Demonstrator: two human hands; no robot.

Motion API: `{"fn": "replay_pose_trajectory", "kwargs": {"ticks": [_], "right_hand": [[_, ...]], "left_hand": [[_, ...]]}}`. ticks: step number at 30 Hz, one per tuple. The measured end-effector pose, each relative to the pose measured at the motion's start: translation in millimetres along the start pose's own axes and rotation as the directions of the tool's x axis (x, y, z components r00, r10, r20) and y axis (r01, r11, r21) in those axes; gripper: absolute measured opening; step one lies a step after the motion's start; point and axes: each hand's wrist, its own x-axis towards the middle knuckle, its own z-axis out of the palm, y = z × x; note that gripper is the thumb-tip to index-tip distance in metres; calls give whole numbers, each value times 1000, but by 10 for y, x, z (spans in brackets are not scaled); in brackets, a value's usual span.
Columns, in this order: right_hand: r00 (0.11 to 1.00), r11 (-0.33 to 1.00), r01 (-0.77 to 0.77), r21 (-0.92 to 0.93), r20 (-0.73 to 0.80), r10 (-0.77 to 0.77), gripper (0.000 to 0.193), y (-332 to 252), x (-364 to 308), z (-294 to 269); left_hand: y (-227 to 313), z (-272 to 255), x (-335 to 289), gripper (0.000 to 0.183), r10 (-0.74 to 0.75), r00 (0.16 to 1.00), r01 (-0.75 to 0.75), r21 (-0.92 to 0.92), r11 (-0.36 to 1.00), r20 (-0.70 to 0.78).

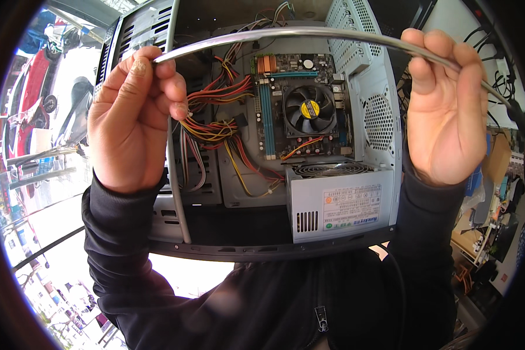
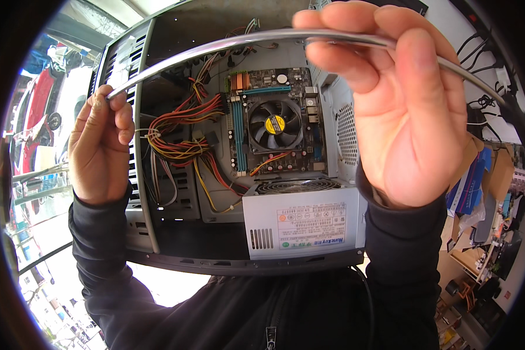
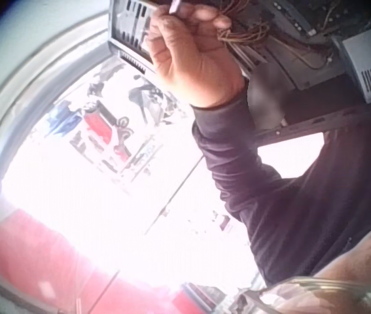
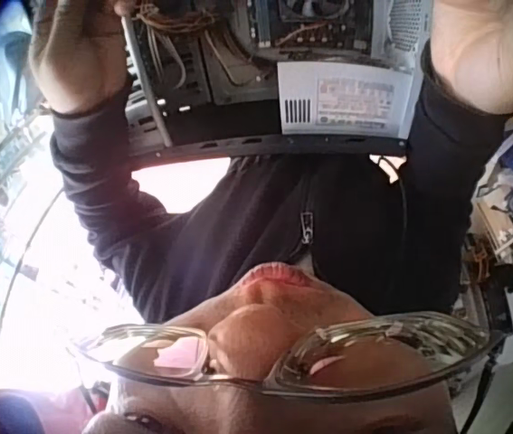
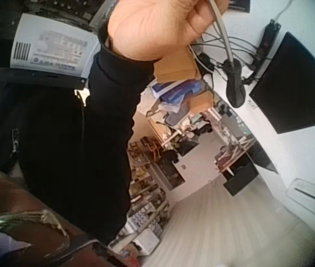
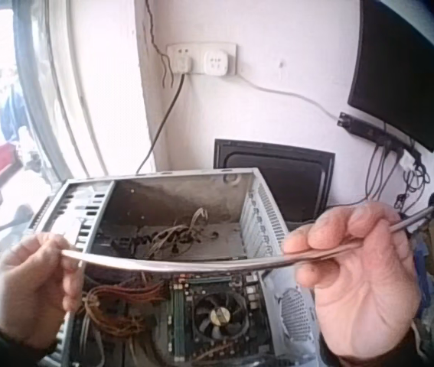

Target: The person opens a desktop computer case and uses a screwdriver to remove and reinstall internal components. They handle the power supply, motherboard, and expansion cards, then reconnect internal cables and secure the case.

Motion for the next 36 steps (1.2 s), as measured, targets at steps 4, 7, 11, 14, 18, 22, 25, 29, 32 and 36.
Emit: {"fn": "replay_pose_trajectory", "kwargs": {"ticks": [4, 7, 11, 14, 18, 22, 25, 29, 32, 36], "right_hand": [[996, 996, 18, -89, 87, -10, 39, -50, 33, 21], [999, 979, 4, -206, -39, -12, 39, -106, 39, -70], [992, 859, 3, -512, -108, -68, 39, -386, 159, -248], [994, 725, -2, -689, 75, 74, 39, -297, 404, -173], [996, 755, -56, -654, 12, 84, 25, 118, 788, 421], [995, 767, -81, -636, -8, 98, 18, 322, 988, 586], [992, 796, -110, -595, -11, 128, 18, 471, 969, 561], [987, 807, -150, -572, -44, 152, 18, 585, 933, 585], [978, 837, -185, -515, -17, 206, 18, 581, 961, 586], [983, 814, -148, -562, 8, 184, 17, 697, 917, 541]], "left_hand": [[-79, -48, 26, 25, -25, 1000, 25, -15, 1000, -13], [-196, 55, 48, 24, 70, 996, -62, 149, 987, -50], [-374, 75, 230, 42, 180, 833, -547, 829, 120, 523], [-617, 136, 147, 61, -186, 819, -568, 815, -115, 544], [-661, 29, 53, 65, -329, 828, -551, 767, -330, 453], [-541, 92, 134, 47, -628, 732, -528, 802, -279, 263], [-555, 37, 97, 31, -550, 740, -604, 742, -292, 387], [-550, 66, 82, 30, -579, 736, -603, 729, -324, 352], [-533, 69, 83, 31, -588, 727, -608, 730, -312, 354], [-553, 55, 85, 33, -571, 721, -627, 720, -297, 393]]}}
